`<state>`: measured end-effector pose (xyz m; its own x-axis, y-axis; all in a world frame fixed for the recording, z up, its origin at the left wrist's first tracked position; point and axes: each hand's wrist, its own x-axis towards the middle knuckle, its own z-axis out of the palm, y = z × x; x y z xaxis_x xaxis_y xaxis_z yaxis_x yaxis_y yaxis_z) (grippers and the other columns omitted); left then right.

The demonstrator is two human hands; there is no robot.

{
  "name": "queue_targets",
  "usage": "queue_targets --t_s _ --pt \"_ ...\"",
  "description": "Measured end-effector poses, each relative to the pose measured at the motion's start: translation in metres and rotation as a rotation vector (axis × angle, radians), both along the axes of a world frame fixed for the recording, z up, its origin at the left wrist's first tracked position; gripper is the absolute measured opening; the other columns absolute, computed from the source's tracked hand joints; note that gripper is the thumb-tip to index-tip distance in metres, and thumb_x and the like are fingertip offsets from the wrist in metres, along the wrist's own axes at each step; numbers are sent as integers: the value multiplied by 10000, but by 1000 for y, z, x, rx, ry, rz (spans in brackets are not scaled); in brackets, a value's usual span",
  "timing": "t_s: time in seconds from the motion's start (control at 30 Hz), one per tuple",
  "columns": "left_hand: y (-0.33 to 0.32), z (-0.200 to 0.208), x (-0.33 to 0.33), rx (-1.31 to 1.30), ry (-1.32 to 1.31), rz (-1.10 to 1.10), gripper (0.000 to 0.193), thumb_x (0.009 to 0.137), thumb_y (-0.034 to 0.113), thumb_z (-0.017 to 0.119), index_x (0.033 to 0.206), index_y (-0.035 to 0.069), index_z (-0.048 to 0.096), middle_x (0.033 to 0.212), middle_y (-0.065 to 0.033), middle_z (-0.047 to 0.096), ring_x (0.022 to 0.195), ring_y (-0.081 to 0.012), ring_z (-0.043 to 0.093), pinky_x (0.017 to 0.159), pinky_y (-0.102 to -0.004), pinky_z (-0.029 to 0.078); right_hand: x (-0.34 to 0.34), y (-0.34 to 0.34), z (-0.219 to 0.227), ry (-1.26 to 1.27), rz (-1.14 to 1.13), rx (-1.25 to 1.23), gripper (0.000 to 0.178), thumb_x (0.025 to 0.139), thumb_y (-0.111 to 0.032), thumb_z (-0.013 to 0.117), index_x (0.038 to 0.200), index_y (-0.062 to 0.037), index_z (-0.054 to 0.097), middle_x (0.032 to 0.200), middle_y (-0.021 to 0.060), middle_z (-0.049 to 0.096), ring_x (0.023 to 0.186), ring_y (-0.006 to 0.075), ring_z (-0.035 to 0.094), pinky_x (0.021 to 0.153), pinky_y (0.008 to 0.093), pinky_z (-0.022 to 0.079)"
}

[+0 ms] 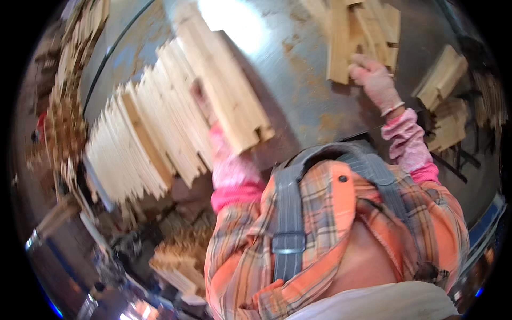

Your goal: The person repeatedly picks up small wooden planks from a pile on a metal table and stacks them into a neat vertical arrangement. The person handles the planks one at a time or in small groups, aligning them carefully on the growing stack.

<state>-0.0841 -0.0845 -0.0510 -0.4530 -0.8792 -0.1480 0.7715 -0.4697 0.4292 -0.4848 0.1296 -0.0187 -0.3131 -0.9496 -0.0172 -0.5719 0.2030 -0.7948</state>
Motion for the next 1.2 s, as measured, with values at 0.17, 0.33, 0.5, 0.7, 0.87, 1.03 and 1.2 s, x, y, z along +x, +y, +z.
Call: queue_targets --t_s 0.17,0.33,0.5,0.7,0.87,1.03,1.2 --pt "-18 37 139 -19 -836 247 234 1017 285 607 1009 68 697 1074 -73 676 1045 -189 644 918 -333 537 -25 -11 41 177 -420 427 560 877 -370 718 1347 -75 651 1223 182 723 1156 350 681 993 420 526" --pt "-16 102 184 -96 -1559 253 444 842 54 698 1254 -62 578 999 -101 648 889 -236 661 743 -401 573 -110 15 28 216 -646 503 494 880 -400 694 1274 -102 679 1194 188 731 1131 349 697 976 450 534" --pt "4 42 304 -49 -2512 25 583 872 284 698 1332 -56 584 1184 -241 668 1021 -393 683 901 -456 556 -61 -28 35 222 -521 591 590 878 -479 676 1307 -75 669 1210 218 719 1169 364 685 996 449 533" --pt "-7 83 226 67 -2840 -289 610 848 356 724 1313 -28 631 1339 -326 610 1175 -474 612 1047 -464 486 -4 -25 -1 -5 -635 710 670 807 -416 798 1309 4 654 1409 241 613 1309 382 593 1068 440 488" --pt "-37 92 225 -538 -2567 99 625 893 286 714 1432 -2 582 1358 -260 629 1202 -420 626 1058 -428 487 -1 -2 10 -277 -325 245 419 915 -355 730 1130 4 711 1045 142 736 935 258 700 808 362 538" --pt "1 103 -11 -1136 -1509 237 595 904 81 735 1465 7 552 1431 -181 619 1264 -301 637 1091 -379 502 50 92 75 -1209 -242 166 306 949 -359 633 1030 -67 675 795 5 648 588 117 555 528 273 416" --pt "94 112 -183 -2007 -1427 -189 887 777 216 836 1549 62 427 1534 -182 484 1458 -395 408 1225 -490 322 73 174 160 -1109 -292 355 490 694 -198 786 1115 37 699 966 28 706 854 108 637 760 268 515"
